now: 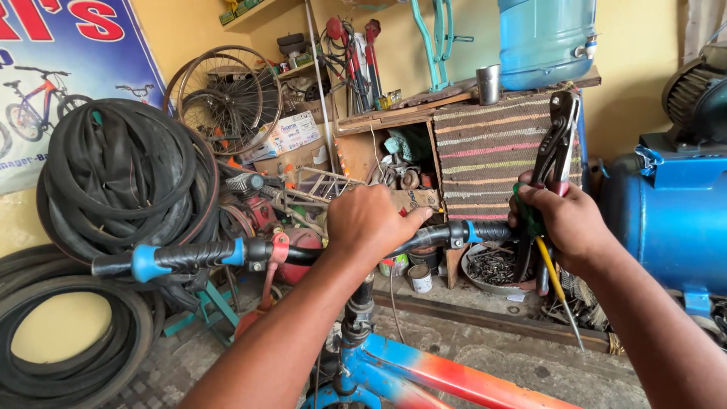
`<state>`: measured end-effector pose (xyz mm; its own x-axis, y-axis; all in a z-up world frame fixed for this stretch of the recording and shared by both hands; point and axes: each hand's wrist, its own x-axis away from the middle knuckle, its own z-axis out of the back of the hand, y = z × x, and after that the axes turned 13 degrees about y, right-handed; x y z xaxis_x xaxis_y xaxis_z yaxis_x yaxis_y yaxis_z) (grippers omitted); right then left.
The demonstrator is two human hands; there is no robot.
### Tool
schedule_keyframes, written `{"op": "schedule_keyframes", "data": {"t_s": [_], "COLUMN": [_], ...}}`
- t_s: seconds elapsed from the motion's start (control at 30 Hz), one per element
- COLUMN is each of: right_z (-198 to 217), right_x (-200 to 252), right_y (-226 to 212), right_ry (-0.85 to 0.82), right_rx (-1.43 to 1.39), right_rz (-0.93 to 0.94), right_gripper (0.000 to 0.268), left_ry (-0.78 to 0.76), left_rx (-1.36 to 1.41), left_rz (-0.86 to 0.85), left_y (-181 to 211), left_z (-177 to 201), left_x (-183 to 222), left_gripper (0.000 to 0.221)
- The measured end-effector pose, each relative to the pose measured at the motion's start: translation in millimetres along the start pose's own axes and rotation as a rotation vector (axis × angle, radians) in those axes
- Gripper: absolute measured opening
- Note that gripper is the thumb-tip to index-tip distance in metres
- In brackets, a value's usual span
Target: The person uses a screwdriver and pliers to adjust components on the handlebars, removes both wheels from the frame, and then uses a tool to work on the bottom bracket and crankset area.
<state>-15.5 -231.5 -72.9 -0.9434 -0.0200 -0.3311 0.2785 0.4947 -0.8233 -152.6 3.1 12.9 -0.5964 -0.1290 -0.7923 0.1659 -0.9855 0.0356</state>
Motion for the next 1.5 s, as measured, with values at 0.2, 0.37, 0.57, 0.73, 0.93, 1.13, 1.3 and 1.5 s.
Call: {"op": "schedule_keyframes", "data": {"t_s": [0.2, 0.37, 0.57, 0.73, 0.93, 1.13, 1.3, 1.5], "right_z": [2.2, 0.0, 4.8, 5.0, 0.7, -1.5, 4.1, 3.8], "right_x": [3.1, 6.2, 2.0, -1.7, 2.8, 22.5, 24.7, 25.8], "right_y": [1.3, 1.1, 5.8, 11.9, 11.3, 9.4, 0.4, 0.2], "right_ry": [-0.031, -0.016, -0.027, 0.055, 0.094, 0.075, 0.075, 0.03], "right_rx": [-0.01, 0.004, -0.004, 0.113, 0.132, 0.242, 0.301, 0.285], "right_rz": [0.011, 0.019, 0.072, 0.144, 0.182, 0.331, 0.242, 0.272], "right_gripper": [0.019, 0.018, 0.019, 0.022, 0.024, 0.028, 0.028, 0.025], "left_ry": [0.244, -0.333, -0.52, -0.751, -0.621, -0.483, -0.26, -0.326], "left_rx": [0.202, 0.351, 0.149, -0.072, -0.162, -0.26, -0.293, -0.339], "left_rz": [0.223, -0.093, -0.342, -0.211, -0.299, -0.274, -0.28, -0.184], "left_y": [-17.8, 12.2, -28.3, -114.1, -148.6, -126.2, -118.2, -109.0], "left_z": [18.8, -31.0, -13.4, 83.3, 120.4, 129.5, 122.0, 128.0], "left_x": [-36.5, -57.8, -48.1, -31.4, 1.1, 23.1, 45.3, 48.9], "left_gripper": [0.08, 0.103, 0.095, 0.093, 0.086, 0.066, 0.065, 0.074]}}
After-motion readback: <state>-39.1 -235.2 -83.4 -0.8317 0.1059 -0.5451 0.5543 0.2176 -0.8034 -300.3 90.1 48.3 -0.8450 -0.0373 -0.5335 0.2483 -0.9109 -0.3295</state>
